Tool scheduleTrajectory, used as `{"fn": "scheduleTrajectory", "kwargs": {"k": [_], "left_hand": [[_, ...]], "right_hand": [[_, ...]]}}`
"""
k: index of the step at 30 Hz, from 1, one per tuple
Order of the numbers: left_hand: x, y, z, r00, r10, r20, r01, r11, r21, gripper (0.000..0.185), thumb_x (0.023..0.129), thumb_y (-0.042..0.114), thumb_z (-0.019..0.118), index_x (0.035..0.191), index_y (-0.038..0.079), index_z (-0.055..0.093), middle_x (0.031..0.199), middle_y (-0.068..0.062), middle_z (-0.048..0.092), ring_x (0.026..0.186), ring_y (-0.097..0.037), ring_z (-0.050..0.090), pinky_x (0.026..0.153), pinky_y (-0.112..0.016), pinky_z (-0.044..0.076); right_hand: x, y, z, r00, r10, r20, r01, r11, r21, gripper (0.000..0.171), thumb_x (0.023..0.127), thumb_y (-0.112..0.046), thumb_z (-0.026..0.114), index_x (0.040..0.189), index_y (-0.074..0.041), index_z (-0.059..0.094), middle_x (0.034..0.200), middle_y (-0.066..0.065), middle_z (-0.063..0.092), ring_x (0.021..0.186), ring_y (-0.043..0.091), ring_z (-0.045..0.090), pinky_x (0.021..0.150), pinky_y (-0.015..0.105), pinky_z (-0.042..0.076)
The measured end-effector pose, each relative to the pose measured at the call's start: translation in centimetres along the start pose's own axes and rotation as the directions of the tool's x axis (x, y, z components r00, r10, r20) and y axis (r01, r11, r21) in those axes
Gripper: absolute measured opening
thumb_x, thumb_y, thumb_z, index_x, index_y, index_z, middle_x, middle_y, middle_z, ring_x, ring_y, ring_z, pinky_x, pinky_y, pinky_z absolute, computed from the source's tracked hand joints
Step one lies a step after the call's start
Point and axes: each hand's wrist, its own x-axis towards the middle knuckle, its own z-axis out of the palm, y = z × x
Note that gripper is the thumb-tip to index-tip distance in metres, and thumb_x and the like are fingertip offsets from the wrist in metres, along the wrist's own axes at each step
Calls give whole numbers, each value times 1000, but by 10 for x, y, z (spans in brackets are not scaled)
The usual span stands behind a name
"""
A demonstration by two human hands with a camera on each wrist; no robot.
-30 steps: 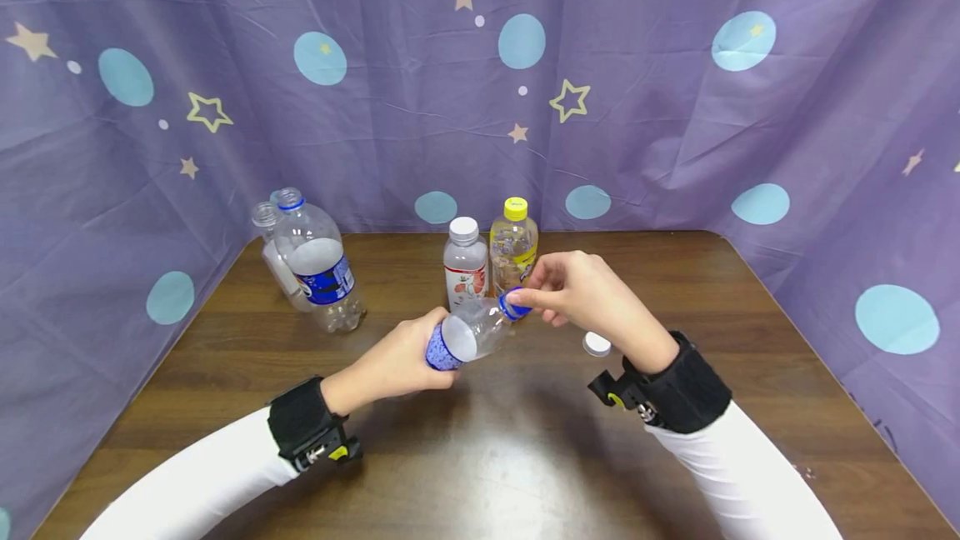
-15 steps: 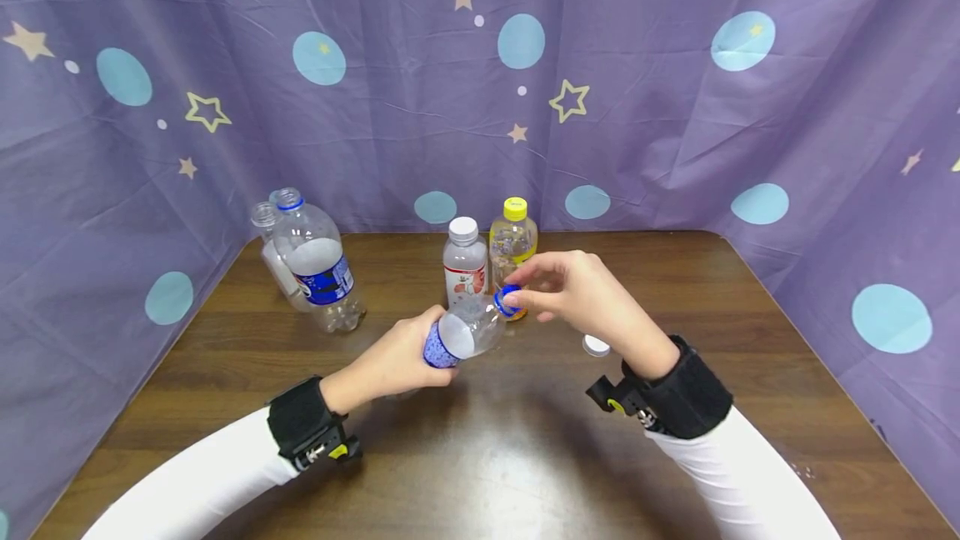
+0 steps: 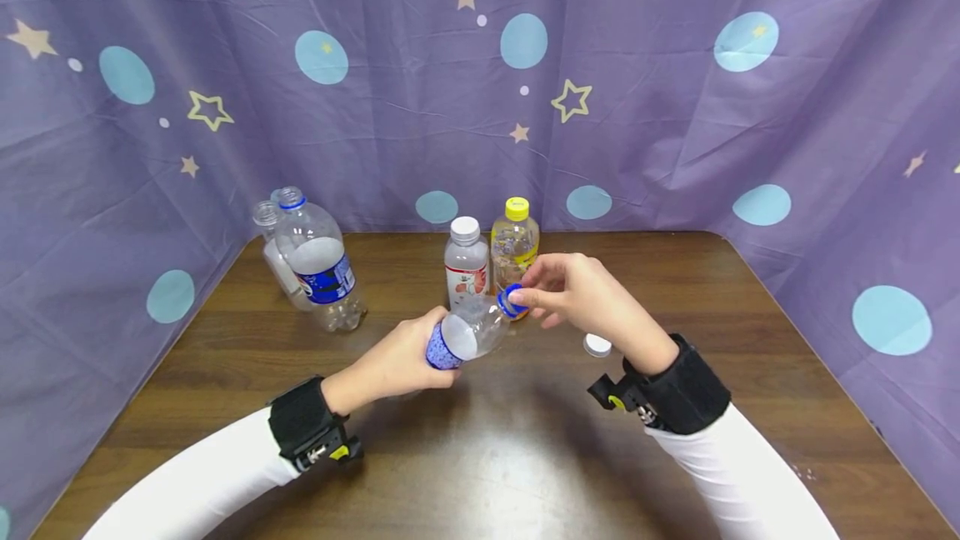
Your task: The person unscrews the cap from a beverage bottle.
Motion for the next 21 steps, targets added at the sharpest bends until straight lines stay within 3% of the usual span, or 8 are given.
{"fn": "scheduleTrajectory", "kwargs": {"k": [6, 14, 17, 21], "left_hand": [[0, 0, 1, 1000, -8, 7, 8, 1000, -12, 58, 66, 23, 82, 114, 11, 51, 94, 1, 65, 82, -13, 63, 74, -30, 52], [1, -2, 0, 1000, -5, 6, 5, 1000, -13, 59, 66, 22, 83, 115, 11, 51, 95, 1, 65, 83, -14, 63, 75, -31, 52], [1, -1, -1, 1000, -7, 11, 7, 1000, -20, 59, 66, 22, 82, 116, 11, 51, 96, 1, 65, 84, -14, 63, 76, -31, 53], [2, -1, -2, 1000, -7, 19, 8, 1000, -21, 60, 66, 22, 82, 116, 11, 51, 97, 1, 65, 85, -13, 63, 77, -30, 53]], "right_hand": [[-3, -2, -1, 997, -73, 3, 73, 997, 8, 26, 82, -15, 77, 103, -2, 68, 92, 13, 72, 75, 15, 71, 64, 31, 58], [-5, -4, -4, 967, -255, -24, 243, 943, -228, 32, 75, -12, 82, 106, -15, 74, 101, -2, 73, 93, 5, 67, 80, 23, 52], [-5, -4, -3, 956, -292, -20, 279, 931, -236, 33, 74, -10, 82, 106, -16, 75, 106, -3, 72, 99, 4, 65, 83, 21, 51], [-5, -3, -2, 952, -304, -44, 290, 935, -203, 24, 77, -16, 80, 101, -17, 76, 102, -6, 73, 98, 0, 63, 83, 19, 50]]}}
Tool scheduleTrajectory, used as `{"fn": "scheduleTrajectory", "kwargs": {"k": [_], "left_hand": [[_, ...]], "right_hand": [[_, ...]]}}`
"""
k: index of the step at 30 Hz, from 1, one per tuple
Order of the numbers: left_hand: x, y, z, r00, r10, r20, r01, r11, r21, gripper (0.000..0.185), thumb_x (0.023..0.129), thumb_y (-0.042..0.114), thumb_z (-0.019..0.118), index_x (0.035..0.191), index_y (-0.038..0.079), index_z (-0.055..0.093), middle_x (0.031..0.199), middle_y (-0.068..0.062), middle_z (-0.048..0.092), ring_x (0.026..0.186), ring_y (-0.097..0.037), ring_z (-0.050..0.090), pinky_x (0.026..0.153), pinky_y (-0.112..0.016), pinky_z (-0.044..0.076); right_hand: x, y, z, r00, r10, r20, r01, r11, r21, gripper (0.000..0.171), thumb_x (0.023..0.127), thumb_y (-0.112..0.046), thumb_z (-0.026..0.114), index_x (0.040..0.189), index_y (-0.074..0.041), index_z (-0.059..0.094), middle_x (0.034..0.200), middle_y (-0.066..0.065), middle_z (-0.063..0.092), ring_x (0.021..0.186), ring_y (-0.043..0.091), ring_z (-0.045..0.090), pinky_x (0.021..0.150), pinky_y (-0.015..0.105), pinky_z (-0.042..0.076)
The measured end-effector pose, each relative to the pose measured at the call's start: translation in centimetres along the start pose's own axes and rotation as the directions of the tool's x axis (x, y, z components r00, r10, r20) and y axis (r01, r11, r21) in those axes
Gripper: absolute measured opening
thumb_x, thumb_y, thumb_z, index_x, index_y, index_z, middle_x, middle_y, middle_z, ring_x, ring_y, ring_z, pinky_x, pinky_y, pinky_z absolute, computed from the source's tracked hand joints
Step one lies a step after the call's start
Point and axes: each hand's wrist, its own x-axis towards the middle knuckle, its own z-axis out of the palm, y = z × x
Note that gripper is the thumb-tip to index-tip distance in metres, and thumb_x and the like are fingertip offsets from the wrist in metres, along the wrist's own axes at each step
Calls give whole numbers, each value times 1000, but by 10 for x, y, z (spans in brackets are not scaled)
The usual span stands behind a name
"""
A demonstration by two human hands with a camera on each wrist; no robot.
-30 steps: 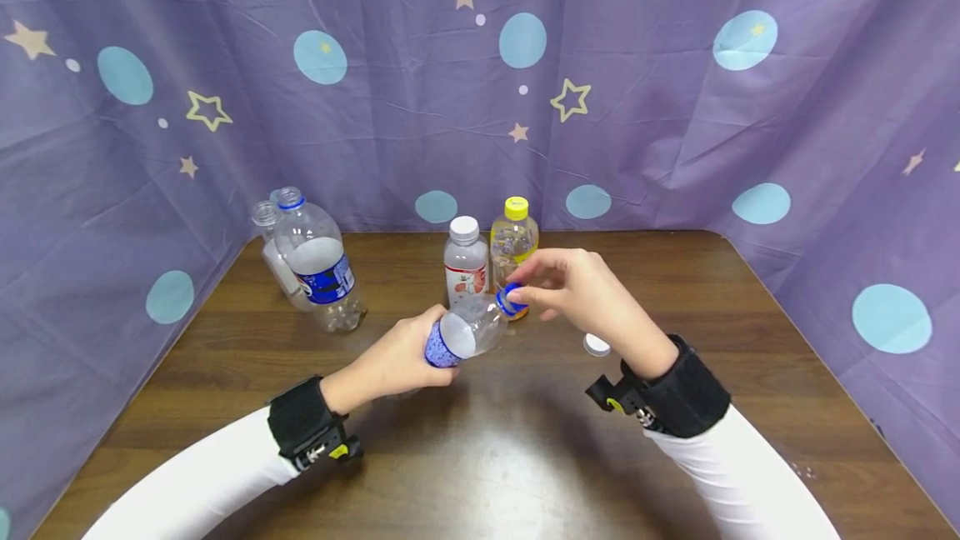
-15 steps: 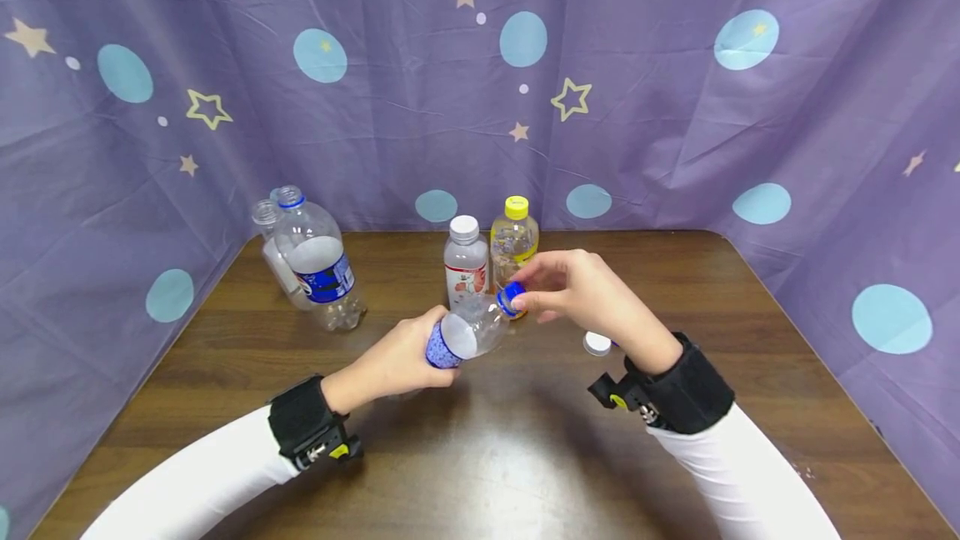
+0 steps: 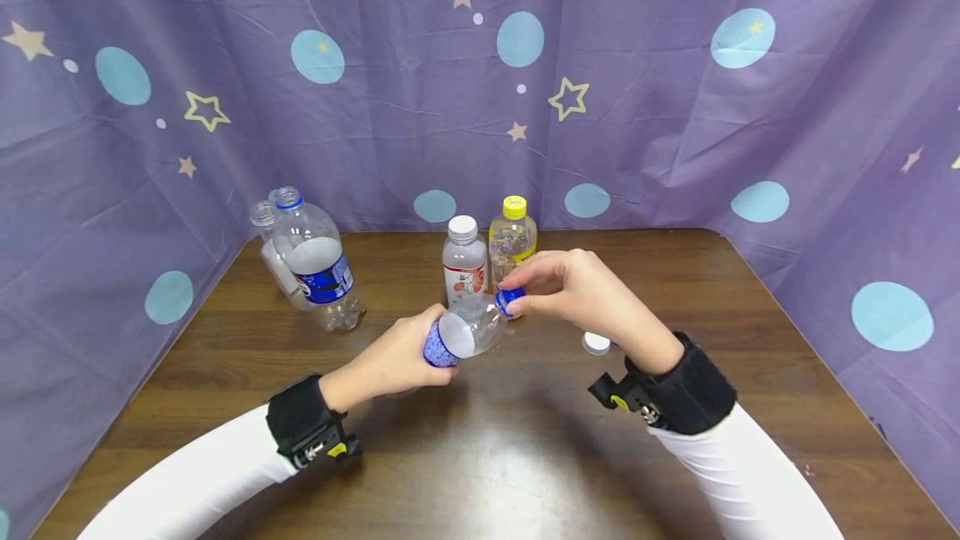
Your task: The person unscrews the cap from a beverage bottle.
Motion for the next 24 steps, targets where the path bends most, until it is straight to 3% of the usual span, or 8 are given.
{"fn": "scheduleTrajectory", "kwargs": {"k": [5, 10, 15, 24], "left_hand": [[1, 1, 1, 1000, 3, 5, -3, 1000, 19, 58, 66, 24, 81, 114, 12, 51, 95, 3, 64, 84, -11, 62, 76, -28, 52], [1, 2, 1, 1000, -4, 5, 4, 1000, 13, 56, 67, 25, 81, 113, 13, 51, 94, 4, 64, 83, -11, 62, 75, -27, 52], [1, 1, 2, 1000, -4, 5, 4, 1000, 19, 56, 66, 24, 81, 113, 13, 52, 94, 4, 64, 82, -11, 62, 75, -27, 52], [-1, -1, 3, 1000, -6, -5, 6, 1000, 21, 57, 66, 24, 82, 113, 12, 52, 93, 2, 65, 82, -13, 63, 74, -30, 52]], "right_hand": [[2, 0, 2, 999, 48, -12, -47, 996, 78, 18, 82, -20, 77, 99, -15, 74, 93, -2, 73, 89, 7, 67, 78, 25, 53], [3, -1, 1, 983, 181, 18, -181, 983, 3, 28, 85, -30, 74, 105, -13, 66, 90, 0, 72, 81, 15, 68, 73, 32, 54], [4, -1, 0, 962, 258, 84, -262, 965, 30, 25, 85, -28, 74, 94, -8, 63, 81, 6, 70, 65, 19, 66, 59, 30, 57], [3, 0, -3, 994, 95, 55, -92, 994, -54, 29, 75, -17, 83, 101, -15, 72, 88, -4, 73, 81, 9, 68, 74, 30, 54]]}}
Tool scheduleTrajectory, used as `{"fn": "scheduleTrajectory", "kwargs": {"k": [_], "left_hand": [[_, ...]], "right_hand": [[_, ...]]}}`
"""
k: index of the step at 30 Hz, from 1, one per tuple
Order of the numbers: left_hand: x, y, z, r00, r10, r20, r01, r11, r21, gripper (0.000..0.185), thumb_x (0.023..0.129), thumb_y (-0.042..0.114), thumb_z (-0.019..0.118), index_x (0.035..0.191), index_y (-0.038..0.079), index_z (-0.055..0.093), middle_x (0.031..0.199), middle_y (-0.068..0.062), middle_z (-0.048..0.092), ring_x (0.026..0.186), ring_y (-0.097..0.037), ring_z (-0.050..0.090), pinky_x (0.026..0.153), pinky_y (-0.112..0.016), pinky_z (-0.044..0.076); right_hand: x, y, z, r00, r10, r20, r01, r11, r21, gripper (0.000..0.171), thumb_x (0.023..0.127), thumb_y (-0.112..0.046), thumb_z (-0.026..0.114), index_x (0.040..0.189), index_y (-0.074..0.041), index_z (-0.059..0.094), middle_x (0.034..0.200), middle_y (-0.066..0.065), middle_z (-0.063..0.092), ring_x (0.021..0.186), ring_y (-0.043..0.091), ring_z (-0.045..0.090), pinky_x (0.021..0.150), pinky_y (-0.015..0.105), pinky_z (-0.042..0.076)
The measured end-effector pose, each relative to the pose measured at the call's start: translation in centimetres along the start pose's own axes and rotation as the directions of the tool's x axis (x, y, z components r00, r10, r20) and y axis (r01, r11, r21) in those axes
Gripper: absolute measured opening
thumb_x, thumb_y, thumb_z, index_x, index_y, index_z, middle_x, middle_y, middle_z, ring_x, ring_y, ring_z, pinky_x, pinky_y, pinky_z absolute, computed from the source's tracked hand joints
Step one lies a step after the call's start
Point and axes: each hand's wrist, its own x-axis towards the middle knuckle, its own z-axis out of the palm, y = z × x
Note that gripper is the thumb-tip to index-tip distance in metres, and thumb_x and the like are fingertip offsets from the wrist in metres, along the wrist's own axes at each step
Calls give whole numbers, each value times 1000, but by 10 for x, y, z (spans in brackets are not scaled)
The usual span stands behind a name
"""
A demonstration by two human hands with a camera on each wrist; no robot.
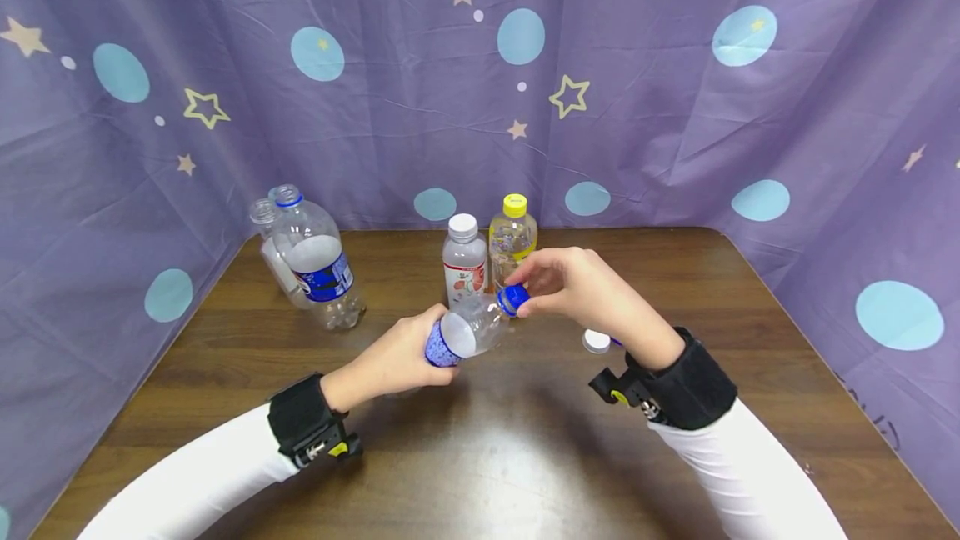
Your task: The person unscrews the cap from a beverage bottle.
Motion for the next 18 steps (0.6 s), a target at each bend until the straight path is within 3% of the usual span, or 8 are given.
{"fn": "scheduleTrajectory", "kwargs": {"k": [5, 11, 14, 18], "left_hand": [[-1, 0, -1, 1000, 8, -3, -8, 1000, 2, 57, 65, 23, 82, 113, 12, 52, 94, 2, 64, 82, -13, 62, 74, -30, 52], [-1, -1, 0, 1000, 15, -11, -14, 1000, 15, 59, 65, 24, 82, 114, 12, 52, 95, 2, 65, 83, -13, 63, 75, -30, 52], [-1, -1, 1, 1000, 18, -14, -18, 1000, 25, 59, 64, 25, 82, 114, 12, 52, 95, 2, 65, 83, -13, 63, 75, -30, 53], [-1, -1, 2, 1000, 13, -14, -13, 1000, 20, 57, 65, 23, 82, 112, 12, 52, 94, 2, 65, 82, -13, 63, 74, -29, 52]], "right_hand": [[0, 0, 2, 999, -45, -28, 45, 999, 14, 29, 73, -13, 83, 101, -16, 74, 94, -4, 74, 86, 6, 67, 75, 28, 54], [0, 2, 8, 996, -53, -74, 61, 993, 100, 15, 80, -20, 78, 94, -15, 75, 90, -4, 73, 83, 4, 66, 74, 23, 53], [2, 2, 8, 998, -12, -61, 21, 988, 151, 18, 82, -18, 77, 97, -11, 72, 89, 2, 73, 79, 8, 68, 71, 25, 55], [2, 0, 5, 995, 102, 17, -104, 981, 162, 30, 85, -23, 75, 106, -5, 64, 92, 7, 72, 78, 12, 68, 65, 28, 57]]}}
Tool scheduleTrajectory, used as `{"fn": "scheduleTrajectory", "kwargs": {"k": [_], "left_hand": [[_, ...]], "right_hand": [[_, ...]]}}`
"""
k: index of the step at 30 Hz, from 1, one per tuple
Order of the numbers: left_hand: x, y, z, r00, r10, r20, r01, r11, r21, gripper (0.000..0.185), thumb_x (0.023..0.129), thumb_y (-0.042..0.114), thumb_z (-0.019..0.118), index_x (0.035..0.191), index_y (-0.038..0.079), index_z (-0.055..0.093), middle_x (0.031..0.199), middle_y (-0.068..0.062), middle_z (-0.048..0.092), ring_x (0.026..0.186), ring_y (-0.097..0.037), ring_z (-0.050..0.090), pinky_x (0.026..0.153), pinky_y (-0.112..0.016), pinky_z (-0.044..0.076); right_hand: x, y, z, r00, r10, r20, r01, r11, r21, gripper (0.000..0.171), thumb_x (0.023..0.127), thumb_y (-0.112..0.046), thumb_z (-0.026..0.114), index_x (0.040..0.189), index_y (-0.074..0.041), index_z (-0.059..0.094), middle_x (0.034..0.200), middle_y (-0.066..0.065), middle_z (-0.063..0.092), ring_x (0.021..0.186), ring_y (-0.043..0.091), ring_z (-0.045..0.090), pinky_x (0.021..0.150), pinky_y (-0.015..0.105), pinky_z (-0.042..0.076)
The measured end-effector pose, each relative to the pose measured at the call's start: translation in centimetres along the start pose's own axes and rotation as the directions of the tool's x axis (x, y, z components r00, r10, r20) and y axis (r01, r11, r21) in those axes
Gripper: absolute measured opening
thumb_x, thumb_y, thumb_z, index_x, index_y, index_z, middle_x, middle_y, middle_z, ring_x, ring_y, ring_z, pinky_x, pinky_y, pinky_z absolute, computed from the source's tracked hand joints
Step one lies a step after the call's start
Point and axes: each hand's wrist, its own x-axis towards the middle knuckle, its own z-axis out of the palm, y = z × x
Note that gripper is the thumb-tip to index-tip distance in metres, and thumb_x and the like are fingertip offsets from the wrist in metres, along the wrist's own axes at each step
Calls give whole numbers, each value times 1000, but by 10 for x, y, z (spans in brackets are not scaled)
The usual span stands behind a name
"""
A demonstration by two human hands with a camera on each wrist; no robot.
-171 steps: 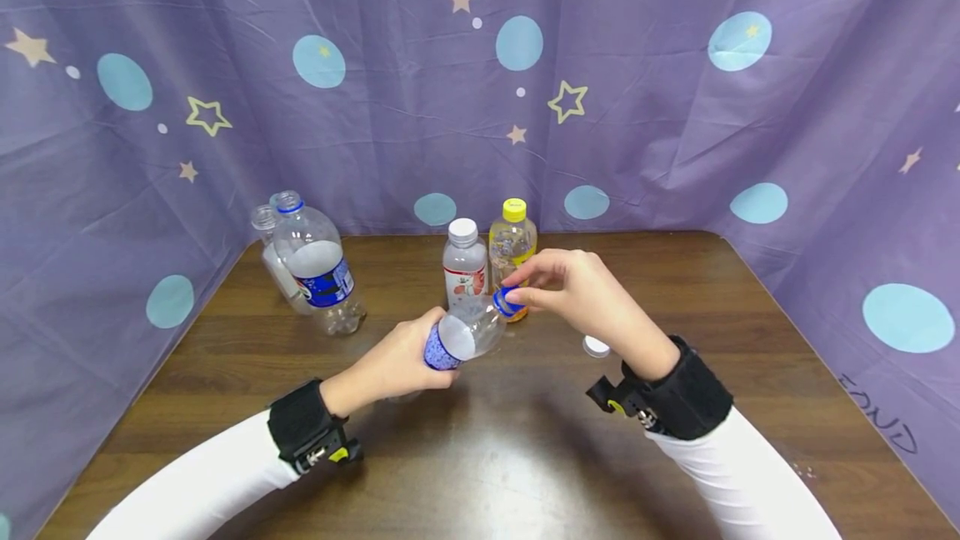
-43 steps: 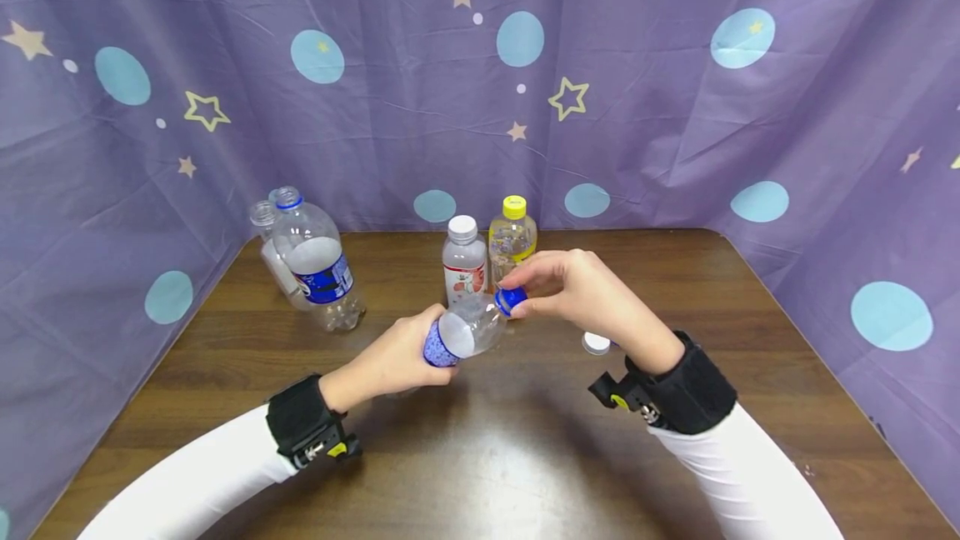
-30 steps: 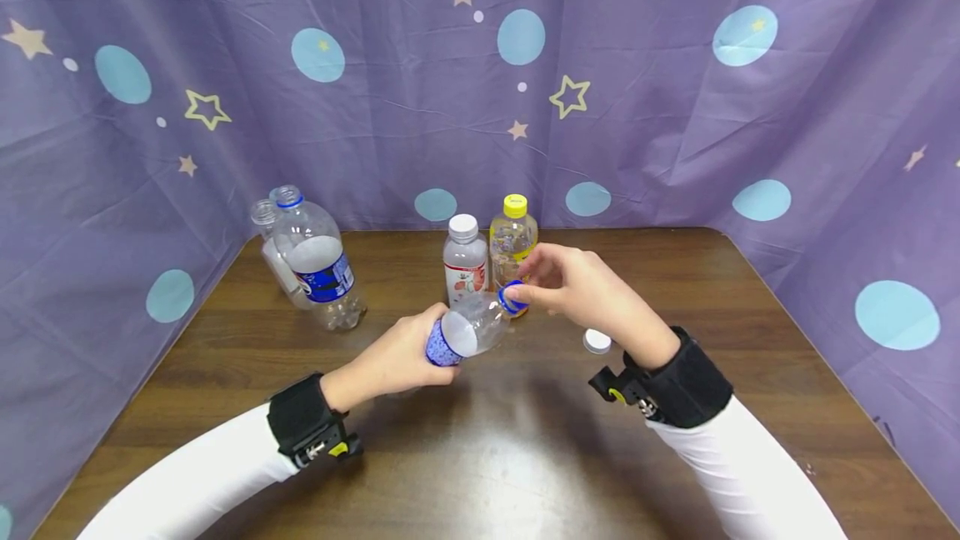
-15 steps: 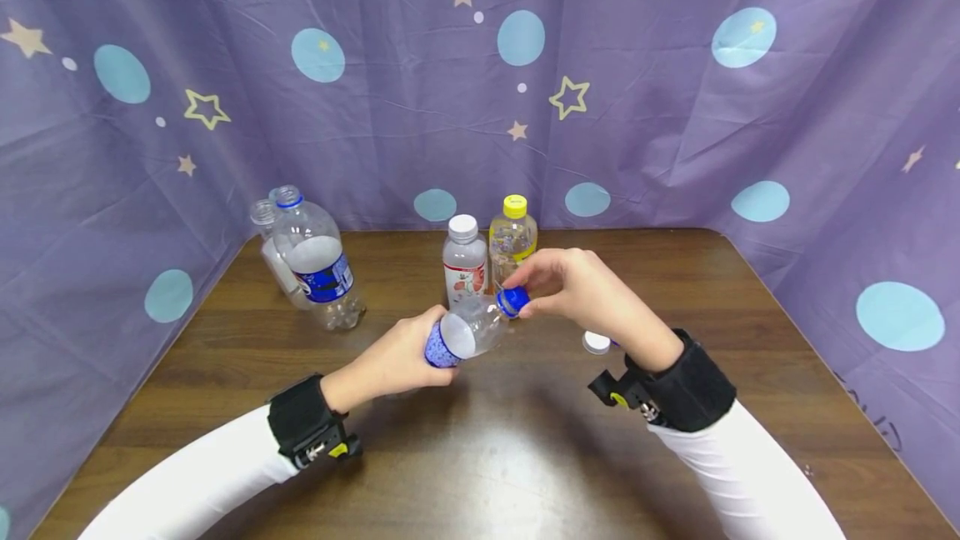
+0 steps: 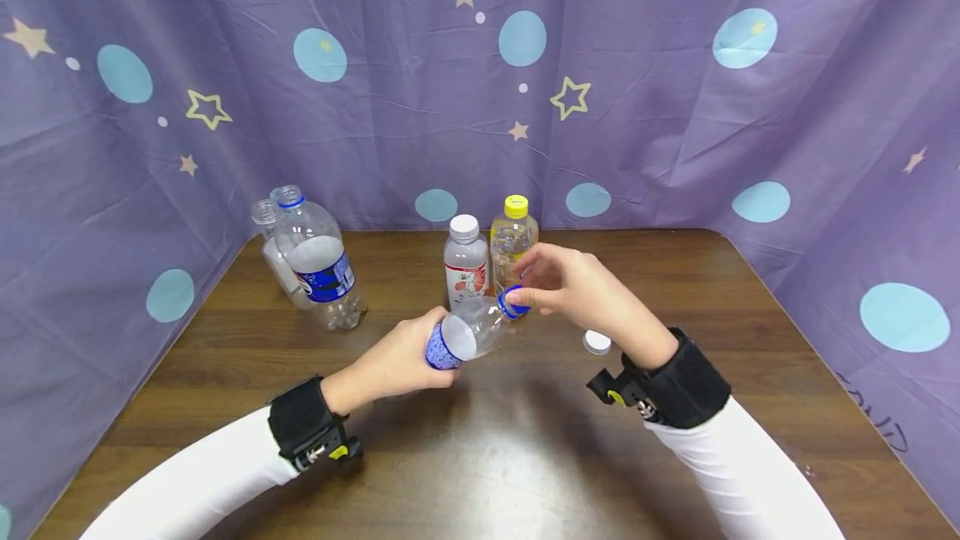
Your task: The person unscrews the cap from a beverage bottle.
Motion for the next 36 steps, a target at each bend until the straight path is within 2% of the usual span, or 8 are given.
{"fn": "scheduleTrajectory", "kwargs": {"k": [4, 10, 17, 23, 27, 30, 33, 36], "left_hand": [[-1, 0, 0, 1000, -1, 5, 1, 1000, -10, 57, 65, 22, 82, 112, 11, 52, 94, 2, 64, 82, -13, 63, 73, -30, 52], [-2, -1, 0, 1000, -8, 8, 8, 1000, -14, 58, 65, 22, 82, 114, 11, 52, 94, 1, 64, 82, -13, 63, 74, -30, 52], [-1, -2, -1, 1000, -20, 10, 20, 1000, -12, 59, 66, 24, 82, 115, 11, 51, 95, 1, 64, 83, -14, 63, 75, -30, 52], [-2, -5, -2, 999, -40, 18, 41, 999, -34, 60, 67, 23, 82, 116, 10, 51, 96, 0, 64, 84, -14, 63, 76, -31, 53], [-3, -6, -2, 999, -38, 11, 38, 999, -37, 59, 67, 23, 82, 114, 10, 51, 95, 0, 64, 83, -14, 63, 75, -31, 52], [-3, -7, -3, 999, -35, 6, 35, 999, -33, 58, 67, 24, 82, 113, 10, 50, 93, 1, 64, 82, -13, 62, 74, -30, 52], [-3, -7, -4, 999, -35, 7, 36, 999, -35, 58, 67, 25, 81, 113, 10, 50, 93, 1, 64, 81, -13, 62, 73, -29, 52], [-2, -8, -3, 999, -31, 8, 32, 999, -36, 58, 67, 26, 81, 114, 11, 51, 93, 1, 64, 81, -12, 62, 74, -29, 52]], "right_hand": [[-2, 0, -1, 993, 104, 63, -105, 995, -2, 30, 87, -28, 71, 99, -2, 61, 83, 6, 70, 71, 16, 68, 62, 31, 58], [-1, 1, -1, 994, 82, 71, -82, 997, -4, 26, 84, -24, 75, 94, -3, 63, 81, 5, 71, 67, 15, 68, 62, 31, 58], [-4, -1, -3, 998, -57, 1, 57, 993, -107, 29, 77, -18, 81, 104, -11, 70, 88, -1, 73, 79, 9, 69, 71, 27, 54], [-14, 4, -21, 989, -38, -141, 24, 995, -99, 32, 81, -19, 78, 111, -12, 69, 93, 4, 74, 82, 2, 68, 71, 20, 52], [-20, 19, -45, 942, -14, -335, -28, 992, -119, 35, 82, -18, 78, 114, -11, 68, 92, -9, 74, 80, -10, 65, 68, 12, 49], [-21, 40, -59, 862, -33, -506, -41, 990, -135, 37, 81, -13, 78, 116, -9, 67, 96, -22, 67, 81, -17, 59, 68, 6, 46], [-18, 72, -66, 777, -117, -618, -20, 978, -210, 36, 81, -4, 76, 115, -3, 67, 102, -10, 62, 85, -20, 54, 70, 1, 44], [-16, 113, -66, 796, -183, -577, -24, 943, -332, 34, 78, 3, 76, 111, 2, 67, 101, 10, 61, 83, -16, 54, 71, -1, 41]]}}
